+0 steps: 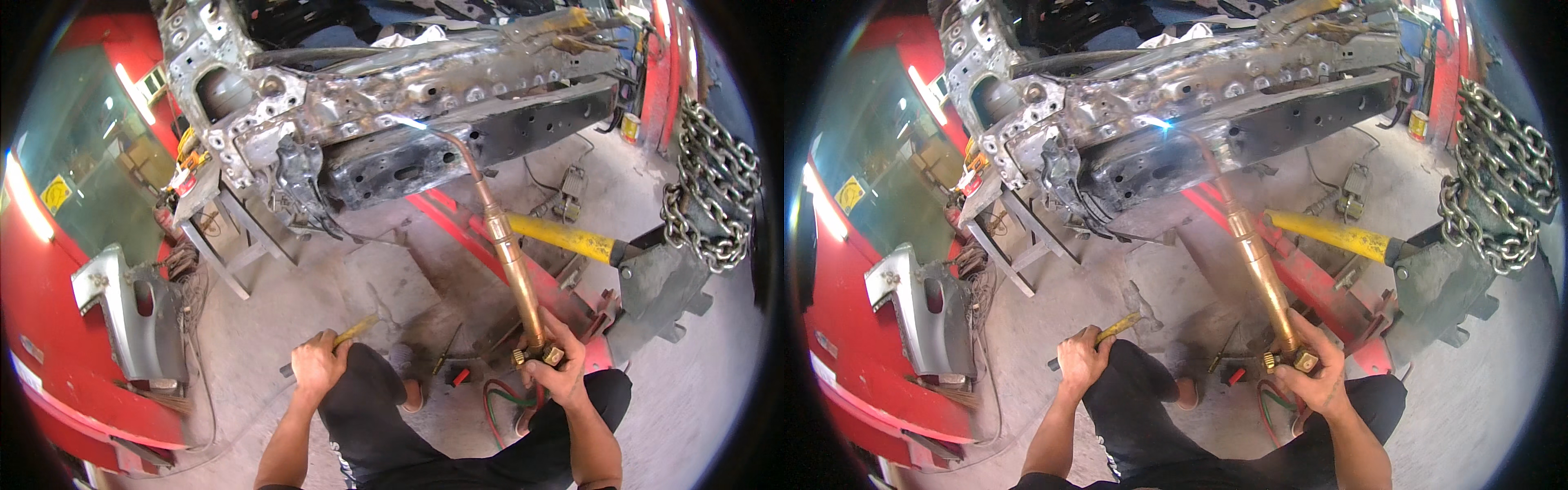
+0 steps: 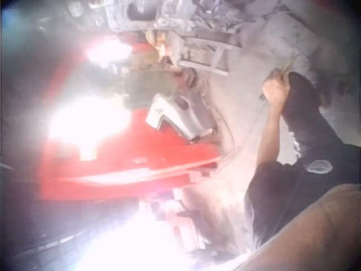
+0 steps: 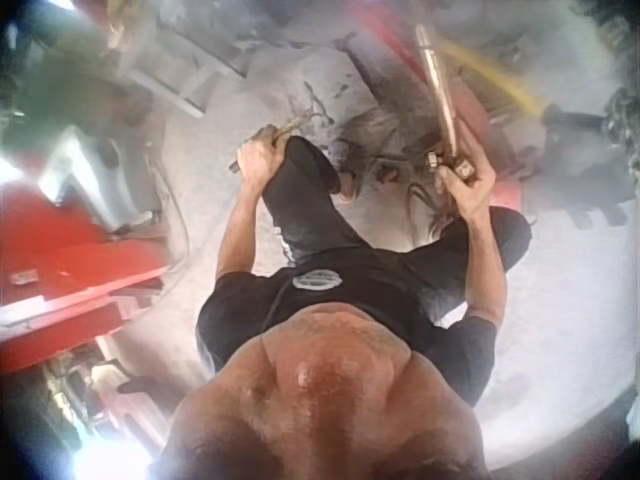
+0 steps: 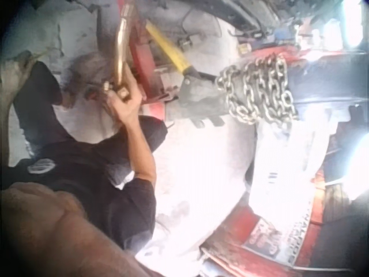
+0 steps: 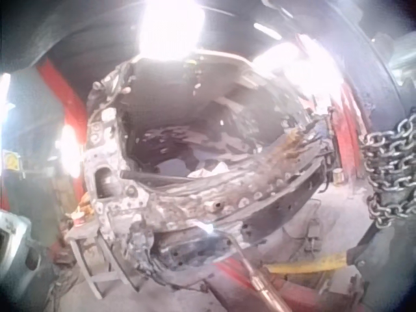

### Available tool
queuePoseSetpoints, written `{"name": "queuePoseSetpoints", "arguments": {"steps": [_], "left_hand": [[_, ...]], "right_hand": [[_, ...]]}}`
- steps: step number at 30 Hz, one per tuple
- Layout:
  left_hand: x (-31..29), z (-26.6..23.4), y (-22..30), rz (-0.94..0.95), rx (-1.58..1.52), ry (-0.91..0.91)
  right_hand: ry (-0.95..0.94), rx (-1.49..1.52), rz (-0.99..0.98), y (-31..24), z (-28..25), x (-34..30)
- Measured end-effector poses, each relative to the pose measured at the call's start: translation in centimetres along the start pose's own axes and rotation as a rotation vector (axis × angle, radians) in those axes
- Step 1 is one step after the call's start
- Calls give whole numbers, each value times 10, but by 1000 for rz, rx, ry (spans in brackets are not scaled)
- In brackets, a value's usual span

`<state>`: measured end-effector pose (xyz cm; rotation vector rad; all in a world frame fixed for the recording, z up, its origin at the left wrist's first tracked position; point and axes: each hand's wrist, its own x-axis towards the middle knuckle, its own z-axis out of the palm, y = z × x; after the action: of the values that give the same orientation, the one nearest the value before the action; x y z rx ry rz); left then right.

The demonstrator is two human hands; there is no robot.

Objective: The person welds a car frame using a welding torch and filler rod, then hammers the welds to smooth them. The work is performed on a red vehicle frame secured in a repair jig.

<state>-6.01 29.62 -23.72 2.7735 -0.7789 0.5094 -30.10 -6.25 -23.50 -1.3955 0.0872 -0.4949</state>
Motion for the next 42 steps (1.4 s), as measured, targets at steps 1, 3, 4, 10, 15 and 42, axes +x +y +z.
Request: {"name": "queuePoseSetpoints", "arguments": {"steps": [1,3,4,10,15,42], "left_hand": [[2,0,2,-5,3,-6],[5,-1,3,-9,21,-10],[5,1,4,-8,30,-10],[11,8,11,8,26,-63],[14,7,6,36,35,-47],[7,10,-2,-161,211,-89]], "right_hand": [[-1,-64,-26,5,-2,0],[-14,-121,-51,5,3,3],[-37,-139,-62,3,4,5],[-43,-60,138,-16,18,13],[-26,166,25,-27,48,63],[-92,644,-105,43,120,119]]}}
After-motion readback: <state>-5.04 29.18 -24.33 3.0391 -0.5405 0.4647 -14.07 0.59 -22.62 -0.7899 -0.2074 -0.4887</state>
